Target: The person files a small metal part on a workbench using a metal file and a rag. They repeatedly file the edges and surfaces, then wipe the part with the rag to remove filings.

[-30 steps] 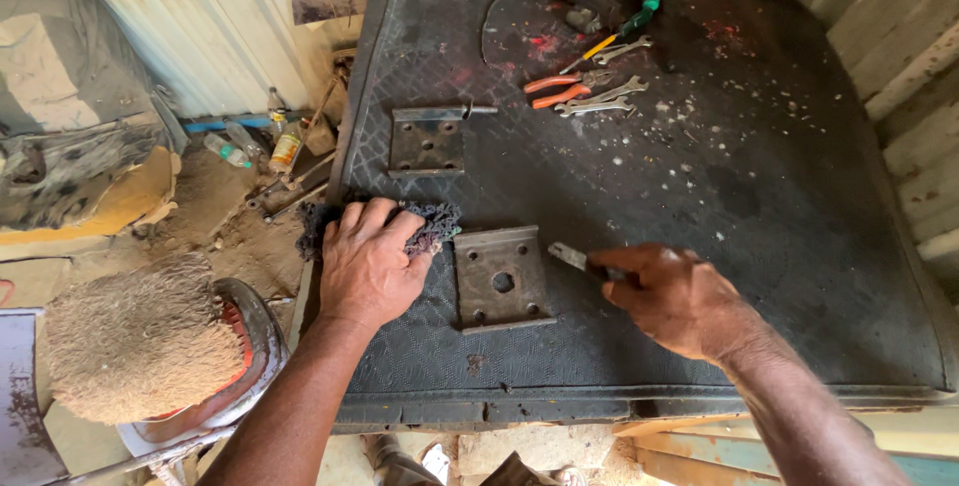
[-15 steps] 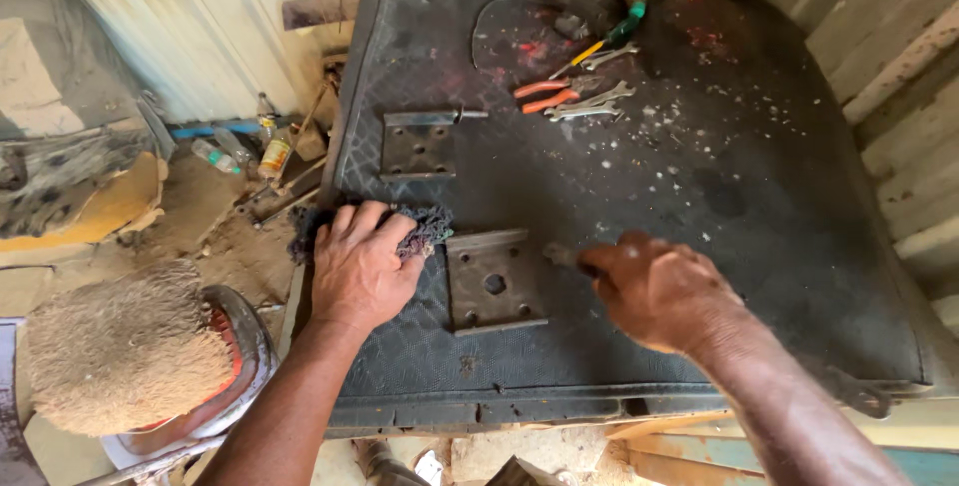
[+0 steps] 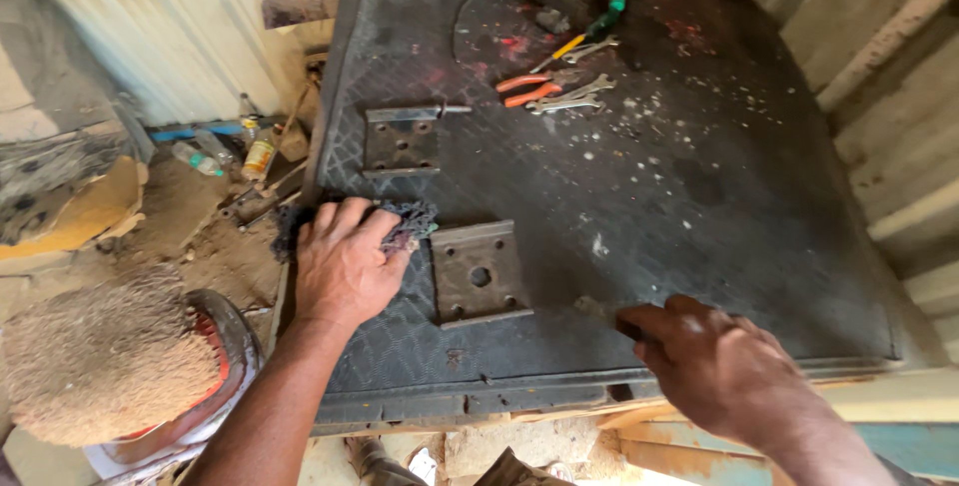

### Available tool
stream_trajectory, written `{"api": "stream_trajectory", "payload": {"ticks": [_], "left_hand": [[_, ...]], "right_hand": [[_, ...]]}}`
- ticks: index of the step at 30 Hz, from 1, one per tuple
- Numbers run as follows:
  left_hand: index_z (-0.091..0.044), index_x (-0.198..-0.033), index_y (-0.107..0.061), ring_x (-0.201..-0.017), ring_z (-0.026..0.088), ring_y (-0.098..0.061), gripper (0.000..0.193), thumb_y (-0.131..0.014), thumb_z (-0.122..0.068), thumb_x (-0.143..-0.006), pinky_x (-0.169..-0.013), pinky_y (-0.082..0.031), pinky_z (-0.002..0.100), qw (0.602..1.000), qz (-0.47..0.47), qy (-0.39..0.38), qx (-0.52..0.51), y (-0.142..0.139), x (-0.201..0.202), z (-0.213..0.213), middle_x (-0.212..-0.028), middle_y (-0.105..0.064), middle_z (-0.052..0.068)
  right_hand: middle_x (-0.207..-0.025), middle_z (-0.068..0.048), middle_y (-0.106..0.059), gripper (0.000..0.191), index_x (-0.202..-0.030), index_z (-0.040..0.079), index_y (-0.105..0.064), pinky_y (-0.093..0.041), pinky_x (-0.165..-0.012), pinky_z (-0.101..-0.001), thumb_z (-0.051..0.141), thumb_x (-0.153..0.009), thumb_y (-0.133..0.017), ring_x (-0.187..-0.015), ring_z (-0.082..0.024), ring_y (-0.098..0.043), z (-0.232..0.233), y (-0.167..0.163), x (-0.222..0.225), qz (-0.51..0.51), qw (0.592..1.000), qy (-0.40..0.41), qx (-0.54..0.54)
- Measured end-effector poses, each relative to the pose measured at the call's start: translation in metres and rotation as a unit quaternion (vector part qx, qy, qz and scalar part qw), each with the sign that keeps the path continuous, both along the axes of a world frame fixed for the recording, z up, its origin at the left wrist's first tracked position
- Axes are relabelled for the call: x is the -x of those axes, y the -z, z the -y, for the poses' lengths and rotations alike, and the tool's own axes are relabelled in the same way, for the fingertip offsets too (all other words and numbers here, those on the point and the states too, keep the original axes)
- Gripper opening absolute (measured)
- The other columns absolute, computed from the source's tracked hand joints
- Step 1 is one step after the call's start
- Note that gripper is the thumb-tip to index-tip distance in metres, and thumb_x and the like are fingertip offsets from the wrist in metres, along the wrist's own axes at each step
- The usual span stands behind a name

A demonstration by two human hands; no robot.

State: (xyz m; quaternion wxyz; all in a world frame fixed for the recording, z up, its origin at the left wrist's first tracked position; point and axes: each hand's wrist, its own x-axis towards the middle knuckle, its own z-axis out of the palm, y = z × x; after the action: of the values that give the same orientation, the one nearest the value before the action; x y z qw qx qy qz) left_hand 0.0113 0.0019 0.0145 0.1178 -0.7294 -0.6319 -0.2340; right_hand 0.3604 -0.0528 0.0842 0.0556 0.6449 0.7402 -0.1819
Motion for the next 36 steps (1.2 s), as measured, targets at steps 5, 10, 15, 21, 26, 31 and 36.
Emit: {"api": "stream_trajectory", "payload": {"ticks": [5, 10, 15, 21, 26, 31, 36], "left_hand": [[-0.019, -0.098, -0.074, -0.105, 0.034, -0.058, 0.029, -0.08, -0.039, -0.079, -0.082, -0.046, 0.053, 1.0, -0.018, -0.007, -0.021, 0.003, 0.001, 0.001, -0.106, -0.064, 0.005], [-0.02, -0.103, -0.075, -0.109, 0.033, -0.059, 0.032, -0.08, -0.039, -0.078, -0.088, -0.048, 0.052, 1.0, -0.021, -0.017, -0.01, 0.009, 0.004, 0.0, -0.111, -0.065, 0.004], [-0.021, -0.106, -0.076, -0.113, 0.032, -0.059, 0.034, -0.08, -0.037, -0.076, -0.091, -0.047, 0.052, 0.999, -0.023, -0.025, 0.01, 0.012, 0.008, -0.002, -0.114, -0.066, 0.003], [-0.022, -0.109, -0.075, -0.114, 0.033, -0.058, 0.034, -0.079, -0.038, -0.079, -0.096, -0.048, 0.051, 0.999, -0.023, -0.024, 0.002, 0.015, 0.011, 0.0, -0.116, -0.066, 0.003], [-0.022, -0.111, -0.076, -0.114, 0.033, -0.059, 0.034, -0.079, -0.04, -0.082, -0.095, -0.049, 0.05, 0.999, -0.033, -0.02, -0.007, 0.017, 0.014, 0.0, -0.117, -0.066, 0.003], [-0.022, -0.111, -0.076, -0.114, 0.034, -0.059, 0.034, -0.079, -0.041, -0.083, -0.096, -0.049, 0.05, 0.999, -0.026, -0.018, -0.003, 0.019, 0.015, 0.0, -0.117, -0.066, 0.003], [-0.022, -0.11, -0.077, -0.116, 0.033, -0.059, 0.037, -0.08, -0.04, -0.079, -0.096, -0.048, 0.05, 0.999, -0.042, -0.024, -0.006, 0.018, 0.016, -0.002, -0.118, -0.067, 0.003]], "right_hand": [[-0.096, -0.011, -0.079, 0.048, -0.134, 0.023, -0.067, -0.059, -0.075, -0.0408, 0.028, -0.087, -0.072, -0.084, -0.028, -0.078, 0.019, 0.034, -0.066, -0.182, 0.973, 0.11, -0.088], [-0.096, -0.015, -0.074, 0.041, -0.128, 0.004, -0.063, -0.057, -0.074, -0.0401, 0.019, -0.09, -0.072, -0.081, -0.026, -0.072, 0.074, 0.13, -0.125, -0.21, 0.895, 0.316, -0.232], [-0.103, -0.011, -0.066, 0.044, -0.136, 0.0, -0.049, -0.054, -0.078, -0.0364, 0.02, -0.1, -0.064, -0.089, -0.014, -0.066, 0.106, 0.23, -0.142, -0.449, 0.778, 0.308, -0.314], [-0.099, -0.011, -0.071, 0.039, -0.134, 0.008, -0.049, -0.056, -0.073, -0.0425, 0.023, -0.1, -0.061, -0.086, -0.025, -0.074, 0.092, 0.236, -0.122, -0.248, 0.84, 0.346, -0.336], [-0.109, -0.018, -0.071, 0.035, -0.133, 0.012, -0.053, -0.056, -0.078, -0.0505, 0.019, -0.099, -0.062, -0.097, -0.043, -0.07, 0.104, 0.225, -0.113, -0.189, 0.854, 0.312, -0.371], [-0.105, -0.019, -0.073, 0.037, -0.134, 0.016, -0.056, -0.055, -0.077, -0.0553, 0.023, -0.099, -0.063, -0.091, -0.045, -0.069, 0.129, 0.28, -0.135, -0.127, 0.882, 0.389, -0.233], [-0.095, -0.017, -0.071, 0.04, -0.131, 0.016, -0.057, -0.055, -0.075, -0.0523, 0.026, -0.093, -0.066, -0.084, -0.041, -0.069, 0.149, 0.305, -0.152, -0.156, 0.849, 0.396, -0.314]]}}
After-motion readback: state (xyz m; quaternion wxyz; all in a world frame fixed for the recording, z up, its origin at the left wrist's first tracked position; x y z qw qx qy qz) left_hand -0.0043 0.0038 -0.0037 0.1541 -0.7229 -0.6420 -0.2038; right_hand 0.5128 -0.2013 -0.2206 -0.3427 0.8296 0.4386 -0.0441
